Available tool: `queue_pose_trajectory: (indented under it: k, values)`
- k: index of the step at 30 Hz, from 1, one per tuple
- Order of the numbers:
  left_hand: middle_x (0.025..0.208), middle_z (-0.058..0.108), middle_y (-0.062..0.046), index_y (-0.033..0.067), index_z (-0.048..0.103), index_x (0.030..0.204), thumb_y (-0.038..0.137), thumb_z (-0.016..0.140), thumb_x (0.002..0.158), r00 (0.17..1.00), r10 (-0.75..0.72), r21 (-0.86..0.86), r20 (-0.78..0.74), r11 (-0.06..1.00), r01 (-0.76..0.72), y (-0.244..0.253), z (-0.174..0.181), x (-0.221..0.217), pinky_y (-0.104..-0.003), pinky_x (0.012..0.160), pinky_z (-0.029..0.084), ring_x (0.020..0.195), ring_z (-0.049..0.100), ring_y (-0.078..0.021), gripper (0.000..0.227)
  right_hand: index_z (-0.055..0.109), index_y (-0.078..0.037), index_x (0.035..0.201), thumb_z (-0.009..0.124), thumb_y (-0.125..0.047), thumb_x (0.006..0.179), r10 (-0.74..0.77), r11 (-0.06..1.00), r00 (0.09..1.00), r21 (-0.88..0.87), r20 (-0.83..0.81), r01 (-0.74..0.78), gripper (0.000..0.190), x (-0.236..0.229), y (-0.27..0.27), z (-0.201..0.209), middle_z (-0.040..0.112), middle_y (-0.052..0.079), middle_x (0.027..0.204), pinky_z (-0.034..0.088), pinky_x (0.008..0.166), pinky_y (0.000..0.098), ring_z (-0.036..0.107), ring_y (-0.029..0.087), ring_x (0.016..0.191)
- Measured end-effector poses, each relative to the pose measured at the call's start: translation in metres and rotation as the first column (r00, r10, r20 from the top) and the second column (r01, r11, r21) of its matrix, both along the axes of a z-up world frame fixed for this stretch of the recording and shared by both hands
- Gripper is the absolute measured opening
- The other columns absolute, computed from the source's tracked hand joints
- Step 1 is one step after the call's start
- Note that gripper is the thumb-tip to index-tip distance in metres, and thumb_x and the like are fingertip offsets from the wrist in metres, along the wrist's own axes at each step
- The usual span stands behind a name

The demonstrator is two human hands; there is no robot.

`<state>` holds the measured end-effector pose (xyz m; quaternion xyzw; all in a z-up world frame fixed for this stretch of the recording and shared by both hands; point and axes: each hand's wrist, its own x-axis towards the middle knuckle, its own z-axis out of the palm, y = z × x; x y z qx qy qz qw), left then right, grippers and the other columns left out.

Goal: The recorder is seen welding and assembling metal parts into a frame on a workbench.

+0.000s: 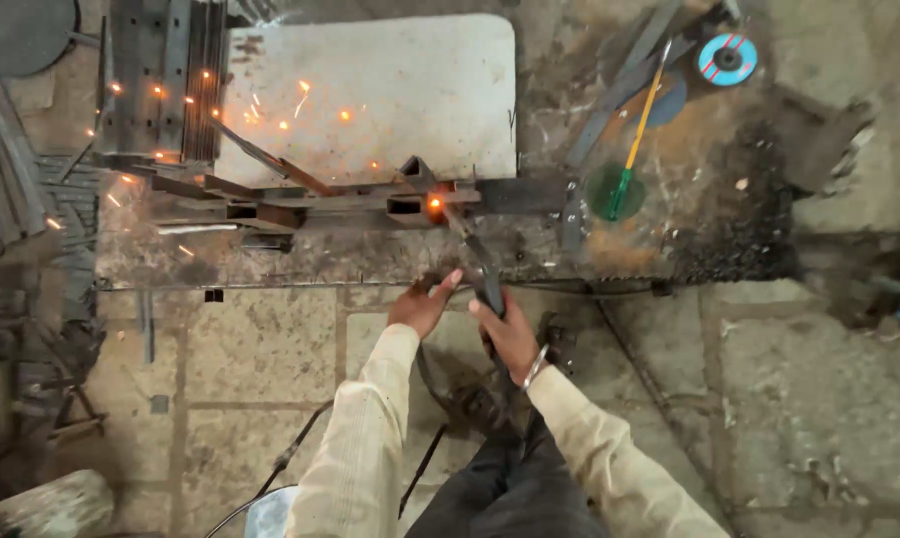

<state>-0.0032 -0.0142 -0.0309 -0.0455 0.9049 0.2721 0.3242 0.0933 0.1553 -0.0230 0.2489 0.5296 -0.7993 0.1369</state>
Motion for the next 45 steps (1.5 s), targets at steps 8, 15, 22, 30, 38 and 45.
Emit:
queue_pose_trajectory:
  k: [8,15,22,30,38,45]
  values:
    - [0.159,0.043,-0.018,0.0144,0.044,0.153,0.078,0.04,0.089,0.983,-0.006,0.215,-0.184,0.975,0.047,-0.024,-0.081,0.033,-0.043,0.118,0.033,0.146,0.04,-0.0371,0.09,0.064,0.0,0.1,0.066,-0.056,0.091,0.11,0.977,0.976,-0.161,-0.186,-0.141,0.057,0.09,0.093,0.014,0.067,0.008,0.076,0.052,0.062,0.0361,0.063,0.022,0.068]
    - [0.149,0.06,-0.014,0.0161,0.059,0.147,0.08,0.044,0.083,0.993,0.117,0.291,0.001,0.95,-0.112,-0.094,-0.177,0.125,-0.044,0.116,0.039,0.141,0.051,-0.0364,0.092,0.067,0.0,0.109,0.069,-0.076,0.082,0.058,0.902,0.851,-0.338,-0.521,-0.268,0.081,0.13,0.125,0.055,0.065,0.01,0.073,0.05,0.069,0.0371,0.063,0.022,0.071]
    - [0.143,0.065,-0.019,0.0074,0.075,0.128,0.062,0.065,0.085,0.899,0.335,0.444,-0.283,0.876,-0.186,-0.101,-0.251,0.154,-0.04,0.12,0.036,0.141,0.053,-0.034,0.07,0.073,0.001,0.101,0.073,-0.079,0.074,0.036,0.749,0.693,-0.44,-0.72,-0.495,0.085,0.102,0.109,0.125,0.063,0.006,0.066,0.045,0.055,0.0341,0.055,0.018,0.05]
    - [0.137,0.071,-0.013,0.0064,0.067,0.134,0.052,0.058,0.095,0.92,0.351,0.687,-0.172,0.713,-0.144,-0.032,-0.028,0.139,-0.035,0.113,0.042,0.132,0.062,-0.0245,0.061,0.077,-0.001,0.102,0.075,-0.051,0.1,0.092,0.68,0.529,-0.335,-0.844,-0.653,0.05,0.072,0.071,0.15,0.069,0.012,0.08,0.048,0.064,0.035,0.063,0.019,0.067]
    - [0.13,0.062,-0.018,0.0041,0.039,0.154,0.042,0.066,0.096,0.897,0.357,0.807,-0.261,0.591,-0.001,0.022,0.137,0.133,-0.039,0.089,0.047,0.109,0.059,-0.0242,0.074,0.05,-0.01,0.152,0.057,-0.045,0.098,-0.09,0.963,0.971,-0.267,-0.223,0.028,0.064,0.056,-0.008,0.168,0.07,-0.005,0.127,0.048,0.104,0.0307,0.063,0.01,0.116]
    - [0.074,0.071,-0.017,0.0056,0.063,0.132,0.046,0.076,0.083,0.853,0.455,0.528,-0.257,0.805,-0.27,-0.03,0.124,0.126,-0.041,0.059,0.054,0.062,0.066,-0.0266,0.065,0.051,-0.007,0.153,0.059,-0.049,0.1,0.523,0.852,0.821,0.104,-0.228,-0.513,0.067,0.035,0.074,0.15,0.071,0.008,0.119,0.057,0.09,0.0309,0.07,0.016,0.106]
